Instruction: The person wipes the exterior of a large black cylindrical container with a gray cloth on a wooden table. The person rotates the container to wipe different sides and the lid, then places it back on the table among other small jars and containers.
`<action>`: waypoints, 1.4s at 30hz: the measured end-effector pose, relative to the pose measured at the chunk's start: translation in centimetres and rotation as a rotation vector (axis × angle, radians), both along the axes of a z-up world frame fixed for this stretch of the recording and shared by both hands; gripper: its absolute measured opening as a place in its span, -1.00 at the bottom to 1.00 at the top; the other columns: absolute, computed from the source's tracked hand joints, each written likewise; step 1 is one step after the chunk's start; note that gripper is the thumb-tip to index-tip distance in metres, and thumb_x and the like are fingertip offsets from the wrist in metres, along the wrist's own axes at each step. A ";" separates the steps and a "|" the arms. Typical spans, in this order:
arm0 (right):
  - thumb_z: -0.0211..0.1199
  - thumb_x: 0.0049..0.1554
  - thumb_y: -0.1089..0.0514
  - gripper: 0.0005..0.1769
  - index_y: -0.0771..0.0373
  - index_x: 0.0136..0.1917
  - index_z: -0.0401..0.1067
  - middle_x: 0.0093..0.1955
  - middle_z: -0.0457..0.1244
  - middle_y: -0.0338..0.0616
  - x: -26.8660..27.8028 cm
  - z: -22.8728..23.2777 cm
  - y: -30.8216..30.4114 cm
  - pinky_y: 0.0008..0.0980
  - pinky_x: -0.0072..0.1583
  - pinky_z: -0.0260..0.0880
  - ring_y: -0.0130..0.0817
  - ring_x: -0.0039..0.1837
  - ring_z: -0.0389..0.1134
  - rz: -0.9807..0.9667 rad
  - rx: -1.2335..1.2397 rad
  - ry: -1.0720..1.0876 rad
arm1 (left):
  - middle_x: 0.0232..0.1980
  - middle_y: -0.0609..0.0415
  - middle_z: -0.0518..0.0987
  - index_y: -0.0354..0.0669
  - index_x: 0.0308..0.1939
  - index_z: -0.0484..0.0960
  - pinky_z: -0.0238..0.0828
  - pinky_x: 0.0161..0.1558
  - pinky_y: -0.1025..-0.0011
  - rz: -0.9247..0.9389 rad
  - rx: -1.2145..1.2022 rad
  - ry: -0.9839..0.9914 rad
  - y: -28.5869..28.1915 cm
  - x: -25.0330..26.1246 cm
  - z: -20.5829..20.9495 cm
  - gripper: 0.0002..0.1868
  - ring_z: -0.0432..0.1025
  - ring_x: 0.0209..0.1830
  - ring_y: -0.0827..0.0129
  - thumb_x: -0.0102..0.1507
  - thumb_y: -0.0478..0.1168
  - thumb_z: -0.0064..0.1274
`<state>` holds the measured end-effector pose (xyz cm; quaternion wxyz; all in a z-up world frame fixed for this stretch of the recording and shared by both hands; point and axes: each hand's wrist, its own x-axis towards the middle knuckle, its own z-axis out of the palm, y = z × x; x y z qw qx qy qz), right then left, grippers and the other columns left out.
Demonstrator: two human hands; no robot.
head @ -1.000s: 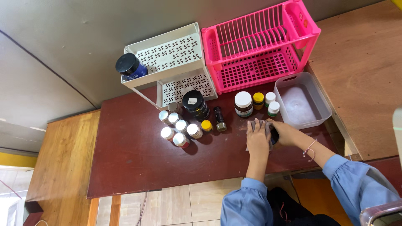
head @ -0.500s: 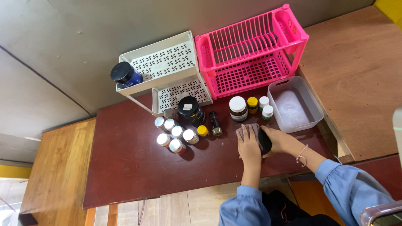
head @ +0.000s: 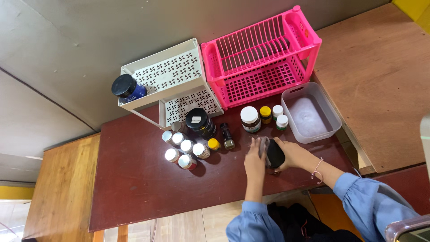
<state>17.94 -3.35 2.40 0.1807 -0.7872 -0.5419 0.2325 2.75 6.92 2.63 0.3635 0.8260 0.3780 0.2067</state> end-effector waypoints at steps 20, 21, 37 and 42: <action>0.70 -0.41 -0.06 0.40 0.25 0.53 -0.02 0.22 0.30 0.14 -0.3 1.9 -0.5 -0.14 0.22 0.43 0.06 0.21 0.39 -0.015 -0.149 -0.086 | 0.42 -0.05 0.51 -0.19 0.23 0.66 0.28 0.42 0.03 -0.098 0.458 -0.246 -6.1 -4.0 -1.4 -0.60 0.23 0.52 -0.25 0.34 -0.12 0.12; 0.71 -0.42 -0.04 0.40 0.26 0.52 -0.02 0.23 0.29 0.15 -0.2 1.5 -0.6 -0.13 0.22 0.43 0.07 0.22 0.38 -0.011 -0.127 -0.077 | 0.41 -0.04 0.51 -0.20 0.21 0.67 0.27 0.44 0.00 -0.108 0.487 -0.267 -6.2 -4.1 -1.0 -0.59 0.24 0.51 -0.24 0.33 -0.11 0.15; 0.74 -0.50 -0.25 0.58 0.26 0.57 -0.06 0.31 0.24 0.13 1.2 2.1 -0.3 -0.18 0.28 0.38 0.03 0.28 0.34 0.054 -0.082 -0.085 | 0.47 -0.02 0.37 -0.02 0.33 0.54 0.33 0.26 0.06 -0.055 0.061 0.071 -0.2 2.0 0.4 -0.51 0.23 0.43 -0.27 0.38 0.06 -0.04; 0.71 -0.48 -0.24 0.49 0.16 0.55 -0.02 0.24 0.31 0.02 1.0 2.9 -0.7 -0.19 0.23 0.43 -0.03 0.22 0.39 0.078 -0.188 -0.126 | 0.42 -0.11 0.44 -0.20 0.34 0.52 0.36 0.29 0.06 0.078 0.417 0.048 -1.7 3.3 -1.9 -0.52 0.33 0.36 -0.30 0.44 -0.01 -0.07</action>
